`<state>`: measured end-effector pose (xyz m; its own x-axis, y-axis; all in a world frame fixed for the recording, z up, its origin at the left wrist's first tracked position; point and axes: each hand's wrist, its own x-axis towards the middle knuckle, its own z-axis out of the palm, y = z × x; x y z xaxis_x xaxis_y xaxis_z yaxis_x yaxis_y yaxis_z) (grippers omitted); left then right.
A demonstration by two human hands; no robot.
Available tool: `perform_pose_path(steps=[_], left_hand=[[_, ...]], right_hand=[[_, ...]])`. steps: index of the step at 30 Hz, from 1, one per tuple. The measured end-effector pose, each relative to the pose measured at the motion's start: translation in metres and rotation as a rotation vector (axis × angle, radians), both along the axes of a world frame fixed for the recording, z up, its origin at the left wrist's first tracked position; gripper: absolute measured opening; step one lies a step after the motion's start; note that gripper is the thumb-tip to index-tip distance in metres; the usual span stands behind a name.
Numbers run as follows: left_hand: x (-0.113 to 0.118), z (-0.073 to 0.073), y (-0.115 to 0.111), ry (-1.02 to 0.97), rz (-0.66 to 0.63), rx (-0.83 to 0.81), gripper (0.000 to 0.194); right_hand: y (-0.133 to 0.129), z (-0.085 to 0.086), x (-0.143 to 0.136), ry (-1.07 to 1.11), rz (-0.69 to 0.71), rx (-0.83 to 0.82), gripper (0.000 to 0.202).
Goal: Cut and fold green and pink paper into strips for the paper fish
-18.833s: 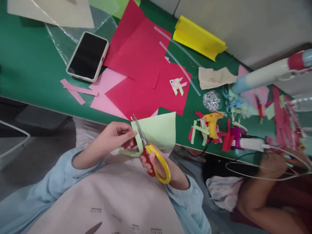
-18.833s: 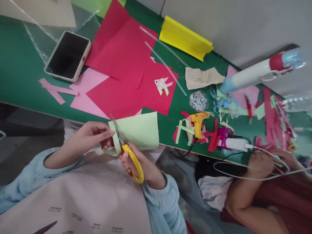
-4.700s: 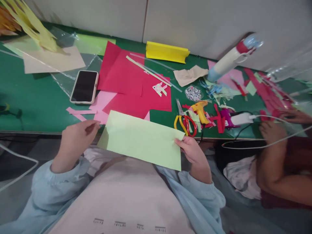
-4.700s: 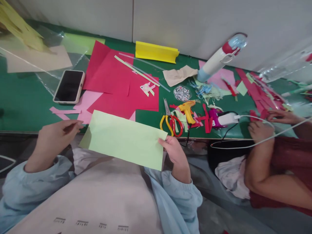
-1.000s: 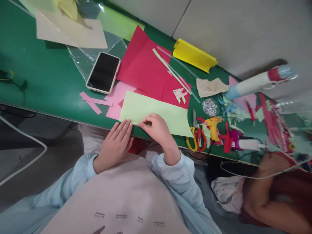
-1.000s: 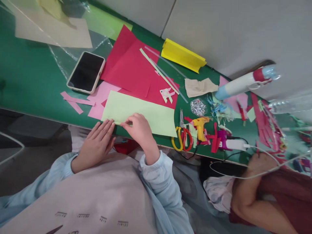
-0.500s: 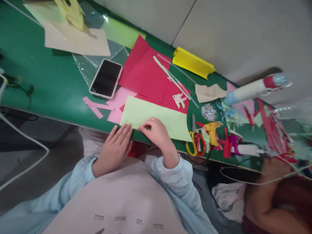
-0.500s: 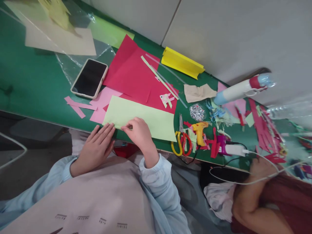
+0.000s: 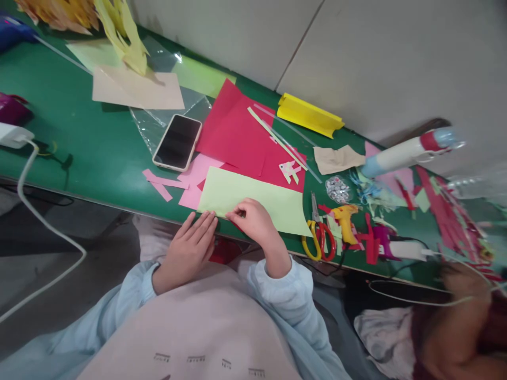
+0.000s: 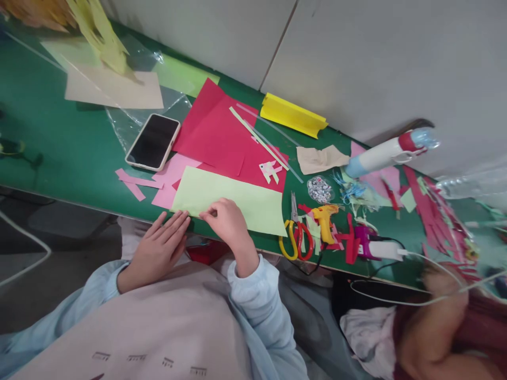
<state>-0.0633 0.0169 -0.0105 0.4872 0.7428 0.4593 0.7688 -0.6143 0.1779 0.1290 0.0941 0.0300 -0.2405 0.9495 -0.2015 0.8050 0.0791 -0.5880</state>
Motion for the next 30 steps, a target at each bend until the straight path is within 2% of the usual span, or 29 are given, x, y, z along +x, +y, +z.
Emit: perform_pose_path(steps=[7,13,22,27,30], left_hand=[[0.000,-0.001,-0.001,0.015,0.008,0.012,0.066],[0.000,-0.003,-0.002,0.013,0.011,-0.020,0.068],[-0.006,-0.003,0.000,-0.082,-0.023,-0.023,0.070],[-0.011,0.001,0.000,-0.178,-0.076,0.027,0.071],[-0.010,0.002,0.002,-0.200,-0.077,0.036,0.068]], right_hand=[[0.001,-0.002,0.001,-0.009,0.000,-0.005,0.021],[0.001,-0.002,0.001,-0.007,0.000,-0.006,0.020],[-0.001,0.004,0.001,-0.029,0.041,0.048,0.021],[0.001,0.020,0.015,0.055,-0.070,0.221,0.017],[0.004,0.037,0.031,0.160,-0.236,0.357,0.017]])
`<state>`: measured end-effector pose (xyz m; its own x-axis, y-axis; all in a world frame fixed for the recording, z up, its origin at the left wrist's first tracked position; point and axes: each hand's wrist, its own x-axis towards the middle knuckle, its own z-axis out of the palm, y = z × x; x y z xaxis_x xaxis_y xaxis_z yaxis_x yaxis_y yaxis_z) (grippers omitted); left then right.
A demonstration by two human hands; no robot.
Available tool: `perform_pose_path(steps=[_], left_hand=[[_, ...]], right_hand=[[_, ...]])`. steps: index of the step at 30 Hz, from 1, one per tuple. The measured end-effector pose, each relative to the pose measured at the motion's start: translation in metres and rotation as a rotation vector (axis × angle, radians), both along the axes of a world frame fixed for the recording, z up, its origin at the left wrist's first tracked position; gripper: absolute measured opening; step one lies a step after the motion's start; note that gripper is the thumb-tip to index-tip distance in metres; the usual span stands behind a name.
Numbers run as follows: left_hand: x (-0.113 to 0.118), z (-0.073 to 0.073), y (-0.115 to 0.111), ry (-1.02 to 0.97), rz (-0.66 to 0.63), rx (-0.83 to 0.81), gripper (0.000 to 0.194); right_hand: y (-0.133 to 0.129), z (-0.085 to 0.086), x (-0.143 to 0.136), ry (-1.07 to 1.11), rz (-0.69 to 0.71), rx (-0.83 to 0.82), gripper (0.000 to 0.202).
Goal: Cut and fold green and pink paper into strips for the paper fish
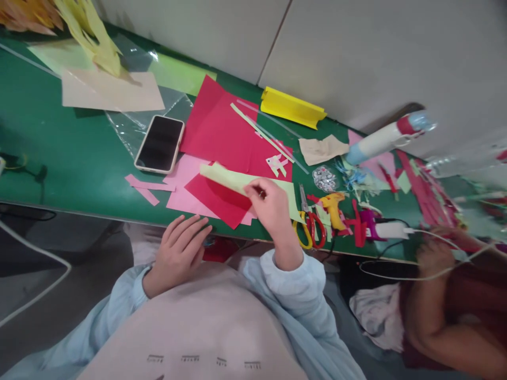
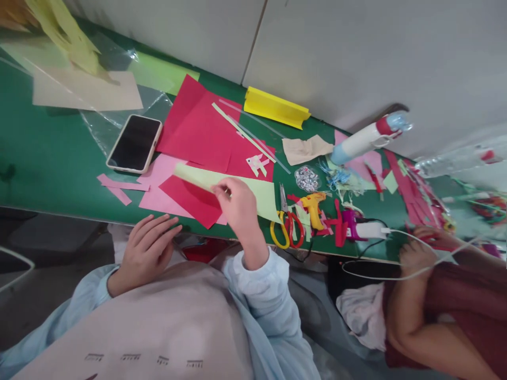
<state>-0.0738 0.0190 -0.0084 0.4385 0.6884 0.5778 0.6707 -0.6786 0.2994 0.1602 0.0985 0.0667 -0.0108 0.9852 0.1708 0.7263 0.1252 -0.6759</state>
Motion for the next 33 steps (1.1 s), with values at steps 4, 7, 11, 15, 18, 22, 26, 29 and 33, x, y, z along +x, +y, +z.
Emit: perform_pose_path(steps=[4,7,11,15,18,22,26,29,33], left_hand=[[0.001,0.000,0.003,0.008,-0.010,0.006,0.061],[0.002,-0.001,0.005,0.023,-0.011,-0.010,0.055],[0.006,0.000,0.011,0.057,-0.036,-0.063,0.049],[0.013,0.007,0.018,0.140,-0.123,-0.107,0.048],[0.019,0.009,0.022,0.237,-0.180,-0.118,0.048],[0.023,0.007,0.026,0.319,-0.237,-0.134,0.047],[0.010,0.006,0.037,0.252,-0.267,-0.164,0.048],[-0.005,0.008,0.046,0.218,-0.235,-0.202,0.051],[-0.018,0.012,0.052,0.178,-0.221,-0.203,0.052]], right_hand=[[0.004,0.022,0.022,0.103,-0.208,0.208,0.021],[0.005,0.035,0.033,0.118,-0.255,0.331,0.021],[0.007,0.049,0.041,0.105,-0.311,0.426,0.018],[0.005,0.058,0.048,0.131,-0.389,0.534,0.018],[0.002,0.056,0.045,0.122,-0.389,0.568,0.018],[0.000,0.037,0.028,0.123,-0.212,0.436,0.016],[0.000,0.011,0.006,0.090,-0.031,0.233,0.019],[0.000,-0.006,-0.006,0.039,0.068,0.101,0.019],[-0.001,-0.021,-0.012,-0.021,0.160,-0.003,0.017]])
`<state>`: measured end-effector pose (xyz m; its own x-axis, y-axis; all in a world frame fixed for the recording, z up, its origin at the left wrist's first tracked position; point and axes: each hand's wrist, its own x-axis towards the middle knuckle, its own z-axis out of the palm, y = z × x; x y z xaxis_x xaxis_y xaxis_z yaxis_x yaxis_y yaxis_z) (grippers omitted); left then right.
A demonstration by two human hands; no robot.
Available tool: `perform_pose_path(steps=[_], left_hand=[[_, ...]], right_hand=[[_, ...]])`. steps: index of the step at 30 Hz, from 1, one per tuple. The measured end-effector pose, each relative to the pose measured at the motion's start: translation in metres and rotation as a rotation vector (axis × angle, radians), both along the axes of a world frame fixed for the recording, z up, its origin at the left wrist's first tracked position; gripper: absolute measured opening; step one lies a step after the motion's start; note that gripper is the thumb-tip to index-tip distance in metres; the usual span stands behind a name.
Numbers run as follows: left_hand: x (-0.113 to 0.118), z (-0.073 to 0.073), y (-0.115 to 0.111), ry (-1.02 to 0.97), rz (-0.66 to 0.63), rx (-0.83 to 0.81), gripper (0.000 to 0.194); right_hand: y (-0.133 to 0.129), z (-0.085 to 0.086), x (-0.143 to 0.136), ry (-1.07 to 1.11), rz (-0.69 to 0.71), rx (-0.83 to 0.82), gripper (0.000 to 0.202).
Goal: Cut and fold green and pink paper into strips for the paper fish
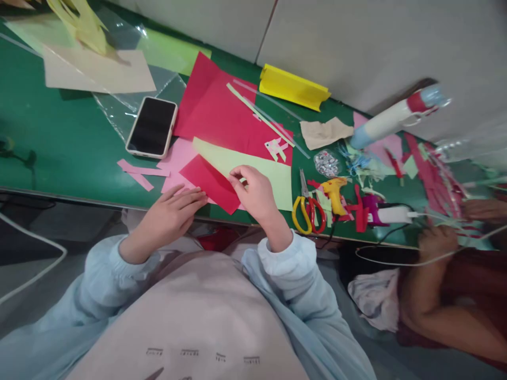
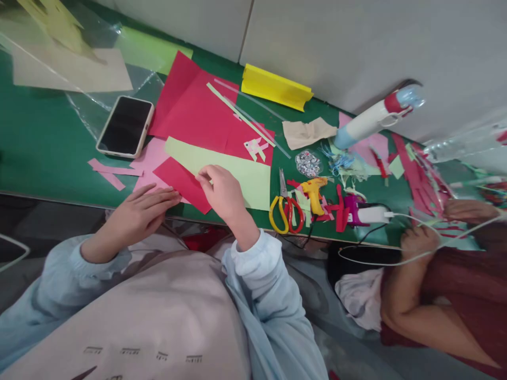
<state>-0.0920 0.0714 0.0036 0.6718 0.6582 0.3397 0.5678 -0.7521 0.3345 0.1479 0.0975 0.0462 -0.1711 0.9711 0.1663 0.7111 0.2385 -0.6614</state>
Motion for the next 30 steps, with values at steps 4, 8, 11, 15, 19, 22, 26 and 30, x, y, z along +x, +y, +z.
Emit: perform_pose_path(steps=[4,8,11,15,19,22,26,30], left_hand=[[-0.006,0.004,0.001,0.003,0.028,-0.032,0.047],[-0.011,0.008,0.002,-0.020,0.064,-0.058,0.041],[-0.016,0.011,0.001,-0.061,0.081,-0.057,0.038],[-0.021,0.013,-0.007,-0.085,0.092,-0.058,0.036],[-0.021,0.011,-0.015,-0.086,0.059,0.000,0.034],[-0.018,0.008,-0.018,-0.132,0.000,0.029,0.035],[-0.012,0.002,-0.019,-0.179,-0.052,0.018,0.040],[-0.001,0.002,-0.020,-0.181,-0.105,0.016,0.044]], right_hand=[[0.000,-0.009,0.001,-0.046,0.026,-0.061,0.015],[-0.002,-0.012,0.007,-0.028,0.102,-0.144,0.015],[-0.006,-0.009,0.014,0.040,0.165,-0.208,0.019],[-0.019,0.004,0.029,0.145,0.163,-0.190,0.024],[-0.040,0.017,0.048,0.165,0.065,-0.165,0.025],[-0.058,0.022,0.060,0.157,0.005,-0.091,0.022],[-0.085,0.019,0.074,0.214,-0.092,-0.074,0.019],[-0.109,0.010,0.088,0.295,-0.184,-0.107,0.018]])
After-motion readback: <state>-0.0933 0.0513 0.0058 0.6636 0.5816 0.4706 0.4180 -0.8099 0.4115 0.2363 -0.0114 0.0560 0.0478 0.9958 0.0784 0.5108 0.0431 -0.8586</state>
